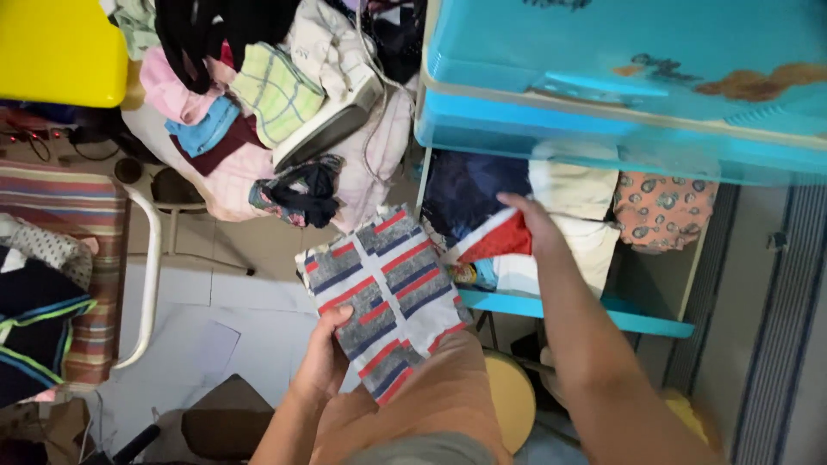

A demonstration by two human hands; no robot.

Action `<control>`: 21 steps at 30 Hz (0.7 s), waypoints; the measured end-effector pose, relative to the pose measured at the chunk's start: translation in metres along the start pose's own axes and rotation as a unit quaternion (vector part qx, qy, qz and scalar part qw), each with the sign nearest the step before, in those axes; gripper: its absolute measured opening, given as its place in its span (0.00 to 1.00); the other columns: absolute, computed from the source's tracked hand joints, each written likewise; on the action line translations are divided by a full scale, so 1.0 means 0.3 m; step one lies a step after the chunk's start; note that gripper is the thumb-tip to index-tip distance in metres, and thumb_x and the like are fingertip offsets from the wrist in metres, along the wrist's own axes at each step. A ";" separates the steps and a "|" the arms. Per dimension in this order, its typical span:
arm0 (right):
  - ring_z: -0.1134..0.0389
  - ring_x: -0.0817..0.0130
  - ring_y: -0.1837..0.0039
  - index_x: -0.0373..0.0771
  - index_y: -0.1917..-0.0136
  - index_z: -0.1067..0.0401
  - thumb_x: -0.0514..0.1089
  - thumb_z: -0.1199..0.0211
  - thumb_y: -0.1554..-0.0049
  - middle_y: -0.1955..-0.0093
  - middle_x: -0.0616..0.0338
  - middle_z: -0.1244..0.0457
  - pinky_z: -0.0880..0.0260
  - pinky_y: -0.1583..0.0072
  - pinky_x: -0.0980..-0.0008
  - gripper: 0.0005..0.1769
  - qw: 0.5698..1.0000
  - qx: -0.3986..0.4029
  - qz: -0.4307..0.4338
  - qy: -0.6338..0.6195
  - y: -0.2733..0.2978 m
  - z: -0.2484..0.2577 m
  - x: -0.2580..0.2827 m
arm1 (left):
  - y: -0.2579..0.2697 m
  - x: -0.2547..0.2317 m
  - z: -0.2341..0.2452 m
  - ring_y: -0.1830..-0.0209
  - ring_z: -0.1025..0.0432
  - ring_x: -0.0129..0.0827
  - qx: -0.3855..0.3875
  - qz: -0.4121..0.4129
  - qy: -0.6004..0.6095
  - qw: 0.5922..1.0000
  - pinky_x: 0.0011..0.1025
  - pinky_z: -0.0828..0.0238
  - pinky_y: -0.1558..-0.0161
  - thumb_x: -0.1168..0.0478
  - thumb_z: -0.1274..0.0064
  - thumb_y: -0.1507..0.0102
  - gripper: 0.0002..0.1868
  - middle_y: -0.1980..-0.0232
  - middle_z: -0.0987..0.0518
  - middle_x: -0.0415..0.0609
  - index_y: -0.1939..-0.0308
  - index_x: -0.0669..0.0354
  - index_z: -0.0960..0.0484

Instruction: Organizing and putting away folded clothes into the drawers of a plastic dresser.

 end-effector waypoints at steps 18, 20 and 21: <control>0.28 0.55 0.48 0.41 0.54 0.26 0.47 0.38 0.39 0.53 0.54 0.30 0.27 0.42 0.54 0.08 0.849 0.205 0.238 -0.425 -0.695 -0.034 -0.099 | -0.048 0.125 0.115 0.31 0.32 0.53 -0.057 0.048 0.075 0.994 0.54 0.39 0.32 0.43 0.47 0.48 0.46 0.30 0.27 0.60 0.28 0.60 0.34; 0.30 0.52 0.45 0.40 0.48 0.28 0.52 0.39 0.41 0.48 0.52 0.32 0.28 0.40 0.51 0.15 0.855 0.185 0.228 -0.428 -0.579 -0.108 -0.002 | -0.051 0.150 0.127 0.33 0.31 0.55 -0.063 0.063 0.089 0.992 0.55 0.38 0.33 0.44 0.47 0.48 0.46 0.31 0.26 0.61 0.29 0.62 0.33; 0.31 0.49 0.41 0.39 0.43 0.29 0.57 0.41 0.42 0.43 0.50 0.33 0.30 0.38 0.48 0.23 0.860 0.162 0.220 -0.431 -0.524 -0.141 0.049 | -0.055 0.164 0.131 0.34 0.30 0.56 -0.066 0.080 0.101 0.989 0.56 0.37 0.35 0.44 0.47 0.48 0.46 0.32 0.25 0.63 0.29 0.63 0.33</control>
Point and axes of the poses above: each hand's wrist, its own y-axis away from the middle knuckle, its own z-axis out of the back of the hand, x = y × z, the point moved 7 cm from there along -y, towards the middle knuckle
